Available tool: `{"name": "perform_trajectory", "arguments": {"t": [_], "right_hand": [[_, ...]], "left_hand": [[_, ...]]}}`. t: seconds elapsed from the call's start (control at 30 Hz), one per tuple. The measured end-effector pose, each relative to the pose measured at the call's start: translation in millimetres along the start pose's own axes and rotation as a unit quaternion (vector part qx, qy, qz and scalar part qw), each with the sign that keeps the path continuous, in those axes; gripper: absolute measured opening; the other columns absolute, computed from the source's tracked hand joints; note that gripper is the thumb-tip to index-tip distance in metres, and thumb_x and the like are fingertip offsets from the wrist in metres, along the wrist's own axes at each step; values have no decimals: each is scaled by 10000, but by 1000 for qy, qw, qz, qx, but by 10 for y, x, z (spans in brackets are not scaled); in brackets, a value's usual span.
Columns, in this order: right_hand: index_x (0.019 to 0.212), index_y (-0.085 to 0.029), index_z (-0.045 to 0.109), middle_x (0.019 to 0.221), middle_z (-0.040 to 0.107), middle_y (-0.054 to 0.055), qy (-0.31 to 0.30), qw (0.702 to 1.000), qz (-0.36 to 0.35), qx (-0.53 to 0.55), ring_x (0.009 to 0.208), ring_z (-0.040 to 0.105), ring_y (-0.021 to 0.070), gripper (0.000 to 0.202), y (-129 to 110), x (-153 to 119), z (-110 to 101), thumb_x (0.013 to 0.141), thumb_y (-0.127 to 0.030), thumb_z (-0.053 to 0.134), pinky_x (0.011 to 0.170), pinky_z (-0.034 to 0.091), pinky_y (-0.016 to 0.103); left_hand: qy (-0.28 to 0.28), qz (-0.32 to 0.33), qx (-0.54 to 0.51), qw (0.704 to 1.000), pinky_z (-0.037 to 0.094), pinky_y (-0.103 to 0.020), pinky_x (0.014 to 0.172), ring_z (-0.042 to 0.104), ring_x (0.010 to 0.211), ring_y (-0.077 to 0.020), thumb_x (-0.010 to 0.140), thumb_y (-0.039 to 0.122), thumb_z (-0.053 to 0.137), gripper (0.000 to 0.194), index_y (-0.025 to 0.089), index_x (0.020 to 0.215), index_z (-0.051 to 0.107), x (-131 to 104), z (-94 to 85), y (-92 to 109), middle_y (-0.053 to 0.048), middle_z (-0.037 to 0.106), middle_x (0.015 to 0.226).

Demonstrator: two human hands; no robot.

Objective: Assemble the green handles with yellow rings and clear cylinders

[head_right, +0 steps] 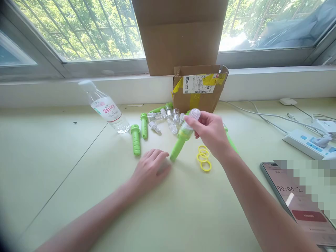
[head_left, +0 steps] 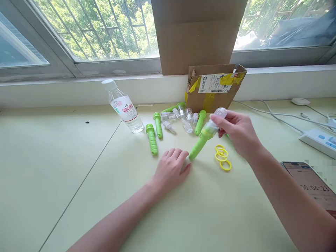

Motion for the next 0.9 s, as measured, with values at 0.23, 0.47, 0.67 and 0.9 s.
{"name": "perform_trajectory", "arguments": {"t": [0.23, 0.47, 0.67, 0.9], "right_hand": [[944, -247, 675, 946, 630, 55, 175, 967, -130, -130, 760, 589, 167, 264, -352, -99, -276, 801, -467, 655, 534, 501, 278], [949, -222, 680, 930, 695, 60, 155, 960, -122, -200, 822, 642, 183, 232, -299, -20, -369, 818, -411, 651, 612, 537, 277], [925, -229, 651, 884, 690, 21, 148, 933, -140, -297, 799, 631, 179, 186, -271, 28, -409, 838, -389, 613, 570, 522, 270], [877, -207, 615, 818, 661, 20, 184, 896, -151, -376, 711, 592, 170, 169, -273, 41, -448, 859, -372, 579, 617, 473, 298]], "left_hand": [[-6, 8, -6, 1000, 432, -367, 813, 531, 924, -227, 892, 192, 455, 158, 170, 1021, 544, -2, 17, 9, -84, 606, 1001], [7, 14, -3, 1000, 428, -367, 809, 531, 922, -224, 895, 175, 449, 149, 158, 1012, 540, -10, 13, 9, -76, 597, 985], [18, 15, -3, 1000, 433, -374, 802, 526, 915, -223, 897, 185, 445, 149, 160, 1013, 535, -9, 19, 0, -70, 598, 986], [16, 13, -5, 1000, 439, -380, 802, 522, 921, -227, 896, 194, 454, 146, 165, 1018, 529, -10, 30, -14, -71, 598, 995]]}}
Point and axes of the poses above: each hand's wrist, its own x-axis towards the middle knuckle, its own z-axis out of the palm, y = z × x, the point moved 8 cm from there along x, towards the middle knuckle
